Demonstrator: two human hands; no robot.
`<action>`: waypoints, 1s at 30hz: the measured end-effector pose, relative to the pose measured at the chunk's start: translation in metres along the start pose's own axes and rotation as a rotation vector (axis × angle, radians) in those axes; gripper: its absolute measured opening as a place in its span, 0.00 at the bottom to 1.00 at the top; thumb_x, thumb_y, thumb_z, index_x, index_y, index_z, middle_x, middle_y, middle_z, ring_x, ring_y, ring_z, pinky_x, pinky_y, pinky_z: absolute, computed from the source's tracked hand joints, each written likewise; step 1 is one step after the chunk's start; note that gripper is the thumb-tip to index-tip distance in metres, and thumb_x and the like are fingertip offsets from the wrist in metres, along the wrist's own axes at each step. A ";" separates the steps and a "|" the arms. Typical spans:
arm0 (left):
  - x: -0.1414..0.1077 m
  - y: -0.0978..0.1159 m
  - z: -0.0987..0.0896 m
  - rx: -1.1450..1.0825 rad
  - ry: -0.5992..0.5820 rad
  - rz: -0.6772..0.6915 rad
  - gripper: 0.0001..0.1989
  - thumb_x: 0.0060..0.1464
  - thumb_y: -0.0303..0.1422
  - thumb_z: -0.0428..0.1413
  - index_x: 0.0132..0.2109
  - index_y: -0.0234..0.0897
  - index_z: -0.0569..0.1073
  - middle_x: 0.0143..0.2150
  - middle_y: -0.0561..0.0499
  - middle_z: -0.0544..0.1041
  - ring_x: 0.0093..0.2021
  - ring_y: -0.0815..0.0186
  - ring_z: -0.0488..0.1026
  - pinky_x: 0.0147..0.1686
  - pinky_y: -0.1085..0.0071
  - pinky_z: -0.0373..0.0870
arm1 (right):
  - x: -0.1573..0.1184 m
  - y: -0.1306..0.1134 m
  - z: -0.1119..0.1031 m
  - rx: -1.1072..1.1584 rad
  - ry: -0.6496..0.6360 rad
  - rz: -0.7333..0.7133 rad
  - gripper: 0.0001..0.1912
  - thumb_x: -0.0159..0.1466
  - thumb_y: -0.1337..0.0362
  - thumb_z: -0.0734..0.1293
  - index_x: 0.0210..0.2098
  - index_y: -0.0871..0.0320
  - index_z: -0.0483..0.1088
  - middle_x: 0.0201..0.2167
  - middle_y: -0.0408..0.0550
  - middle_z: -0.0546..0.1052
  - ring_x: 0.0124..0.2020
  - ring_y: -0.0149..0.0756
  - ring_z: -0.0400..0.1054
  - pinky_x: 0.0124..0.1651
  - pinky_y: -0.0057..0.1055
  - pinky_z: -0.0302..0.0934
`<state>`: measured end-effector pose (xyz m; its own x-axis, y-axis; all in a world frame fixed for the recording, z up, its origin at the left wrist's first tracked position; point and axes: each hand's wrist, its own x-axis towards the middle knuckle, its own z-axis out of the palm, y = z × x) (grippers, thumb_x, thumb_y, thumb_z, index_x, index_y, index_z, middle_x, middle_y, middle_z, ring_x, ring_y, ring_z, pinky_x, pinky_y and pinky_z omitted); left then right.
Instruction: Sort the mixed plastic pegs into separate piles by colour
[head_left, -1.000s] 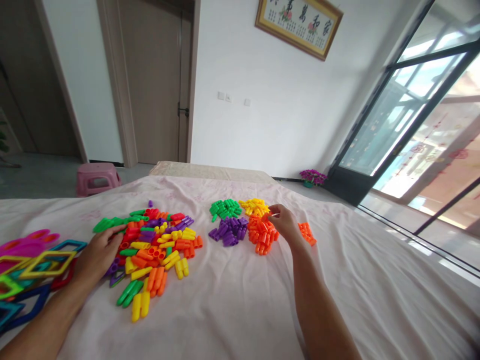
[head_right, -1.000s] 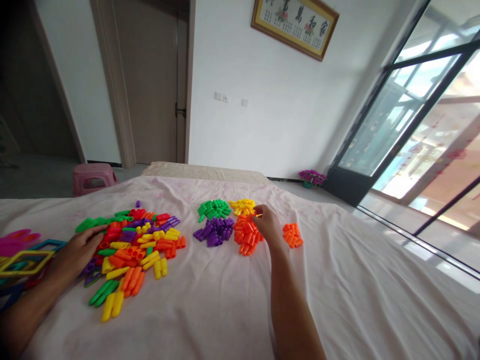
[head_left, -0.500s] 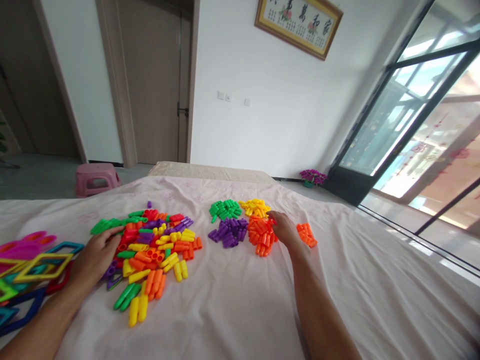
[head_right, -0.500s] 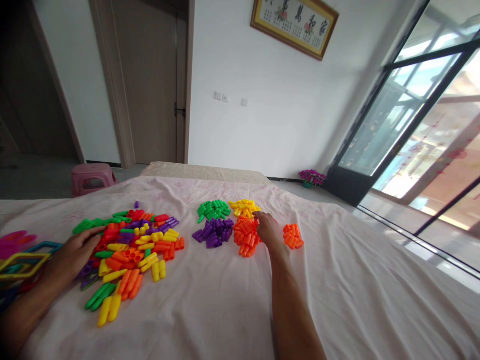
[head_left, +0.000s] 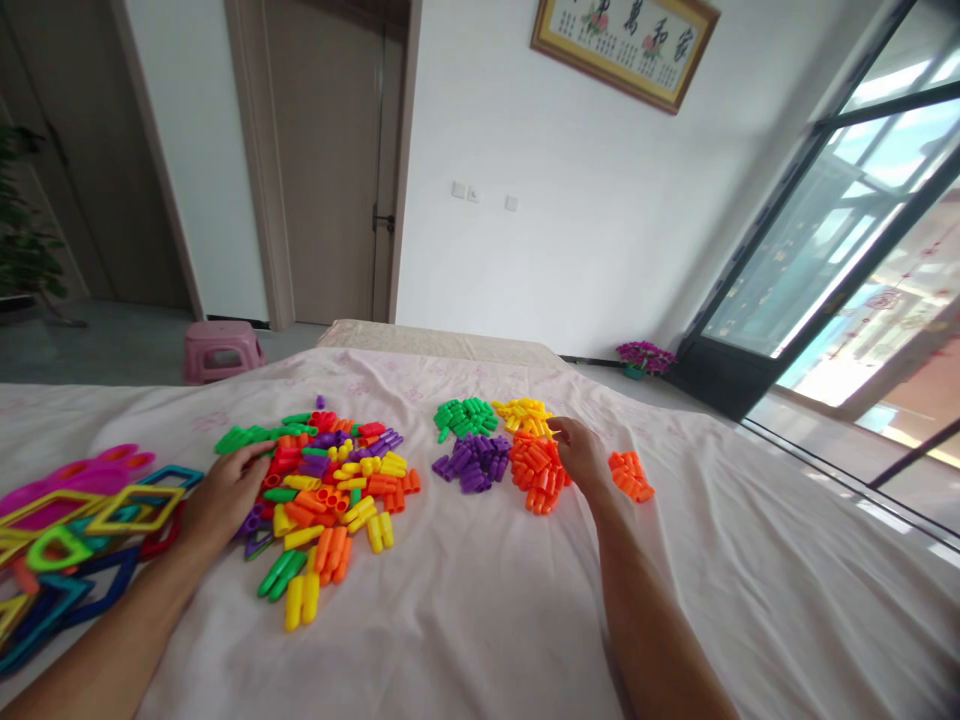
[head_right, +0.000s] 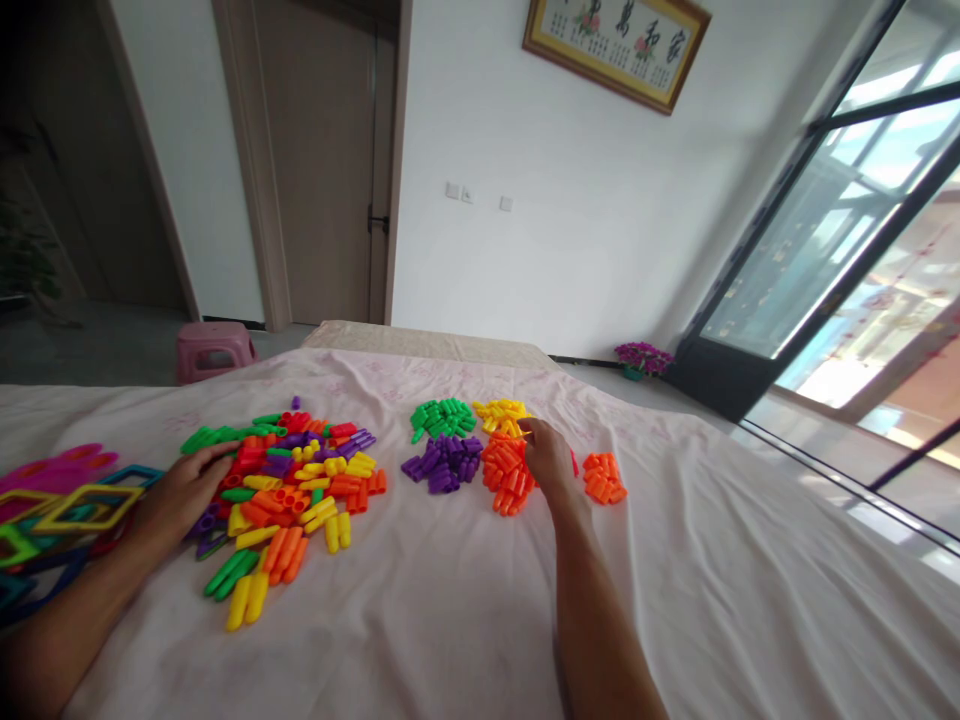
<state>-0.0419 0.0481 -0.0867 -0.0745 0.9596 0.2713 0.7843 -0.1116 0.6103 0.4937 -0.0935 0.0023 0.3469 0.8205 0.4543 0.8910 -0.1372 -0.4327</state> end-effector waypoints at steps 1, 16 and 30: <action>0.000 0.001 -0.001 -0.027 -0.011 -0.025 0.24 0.63 0.43 0.45 0.58 0.40 0.75 0.58 0.44 0.76 0.55 0.54 0.74 0.51 0.61 0.71 | -0.001 -0.009 0.001 0.025 0.020 -0.032 0.22 0.60 0.76 0.59 0.48 0.57 0.76 0.46 0.50 0.80 0.45 0.36 0.75 0.50 0.34 0.67; 0.004 0.003 -0.004 -0.174 0.002 -0.069 0.21 0.58 0.42 0.49 0.53 0.42 0.78 0.55 0.47 0.79 0.53 0.54 0.75 0.51 0.62 0.72 | -0.089 -0.162 0.082 0.158 -0.408 -0.684 0.23 0.69 0.71 0.60 0.63 0.57 0.65 0.62 0.55 0.71 0.61 0.42 0.64 0.62 0.42 0.60; 0.008 -0.013 -0.025 0.043 0.114 -0.179 0.27 0.65 0.44 0.40 0.58 0.37 0.74 0.57 0.37 0.76 0.57 0.48 0.72 0.54 0.53 0.68 | -0.096 -0.157 0.079 0.080 -0.344 -0.461 0.19 0.66 0.62 0.68 0.56 0.57 0.70 0.50 0.55 0.76 0.51 0.44 0.69 0.55 0.38 0.62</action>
<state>-0.0681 0.0509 -0.0733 -0.2826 0.9274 0.2453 0.7778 0.0719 0.6244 0.2967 -0.1069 -0.0351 -0.1983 0.9207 0.3362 0.8981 0.3081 -0.3139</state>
